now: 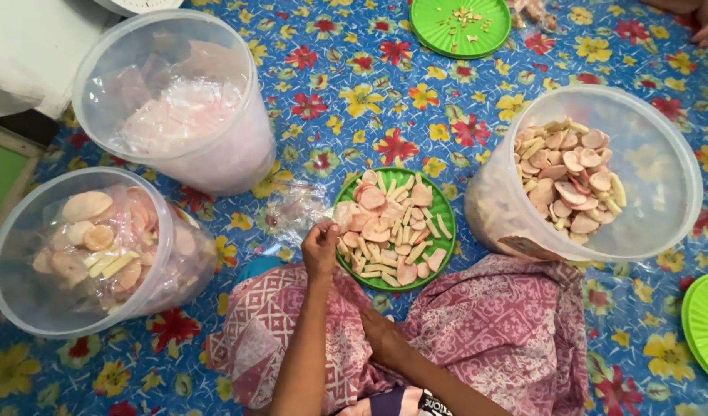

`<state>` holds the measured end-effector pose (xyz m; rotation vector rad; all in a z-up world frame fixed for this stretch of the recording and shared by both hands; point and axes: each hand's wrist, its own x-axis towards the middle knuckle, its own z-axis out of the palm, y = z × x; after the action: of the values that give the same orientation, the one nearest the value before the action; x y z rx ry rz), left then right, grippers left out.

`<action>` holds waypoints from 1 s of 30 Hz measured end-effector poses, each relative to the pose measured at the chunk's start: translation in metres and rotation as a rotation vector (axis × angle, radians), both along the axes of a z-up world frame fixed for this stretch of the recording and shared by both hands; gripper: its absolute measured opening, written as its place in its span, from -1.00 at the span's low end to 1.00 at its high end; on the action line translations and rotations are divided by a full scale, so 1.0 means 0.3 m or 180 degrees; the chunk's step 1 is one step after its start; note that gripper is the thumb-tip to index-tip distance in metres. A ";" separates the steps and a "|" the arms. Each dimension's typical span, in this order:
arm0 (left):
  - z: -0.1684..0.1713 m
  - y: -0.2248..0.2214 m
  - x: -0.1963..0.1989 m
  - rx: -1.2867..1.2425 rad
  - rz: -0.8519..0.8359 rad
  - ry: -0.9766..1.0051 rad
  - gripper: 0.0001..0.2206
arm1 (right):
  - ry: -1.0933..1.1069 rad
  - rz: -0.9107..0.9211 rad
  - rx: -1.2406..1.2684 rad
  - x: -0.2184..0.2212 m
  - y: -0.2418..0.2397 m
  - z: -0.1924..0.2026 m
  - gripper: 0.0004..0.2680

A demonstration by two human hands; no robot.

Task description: Sorting and arranging sliced food items on a plate

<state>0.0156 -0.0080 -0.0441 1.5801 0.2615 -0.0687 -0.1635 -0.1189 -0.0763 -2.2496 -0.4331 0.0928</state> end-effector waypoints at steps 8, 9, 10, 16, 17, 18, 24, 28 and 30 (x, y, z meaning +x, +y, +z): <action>-0.053 -0.009 -0.003 -0.0058 -0.0188 -0.0412 -0.83 | -0.0325 -0.0072 -0.0176 -0.012 0.023 0.036 -0.60; -0.053 -0.014 -0.003 -0.0069 -0.0201 -0.0492 -0.85 | -0.0167 0.0099 0.0039 -0.008 0.018 0.018 -0.54; -0.054 -0.018 -0.002 -0.0078 -0.0214 -0.0573 -0.87 | -0.0008 0.0268 0.0253 -0.004 0.013 0.000 -0.48; -0.026 -0.019 -0.012 -0.0654 -0.0365 -0.0218 -0.87 | -0.0282 -0.0091 -0.0690 -0.026 -0.019 -0.188 -0.60; -0.006 -0.020 -0.024 -0.0662 -0.0358 -0.0225 -0.87 | -0.0288 -0.0084 -0.0698 -0.022 -0.021 -0.189 -0.60; 0.015 -0.021 -0.036 -0.0992 -0.0376 0.0113 -0.86 | -0.0134 -0.0038 -0.0841 -0.020 -0.024 -0.191 -0.55; 0.054 -0.035 -0.131 -0.1478 -0.0698 0.0399 -0.84 | 0.0855 0.0076 0.0585 0.087 -0.072 0.157 -0.64; -0.142 -0.075 -0.152 -0.1304 -0.1122 0.0254 -0.85 | 0.1119 -0.0987 0.2144 0.117 -0.201 0.127 -0.70; -0.118 -0.097 -0.167 -0.1237 -0.1251 0.0264 -0.86 | 0.1187 -0.1400 0.2601 0.158 -0.261 0.047 -0.73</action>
<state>-0.0346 -0.0372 -0.0794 1.2229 -0.0045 -0.4644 -0.1160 -0.1971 -0.0623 -1.4268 0.2111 0.0829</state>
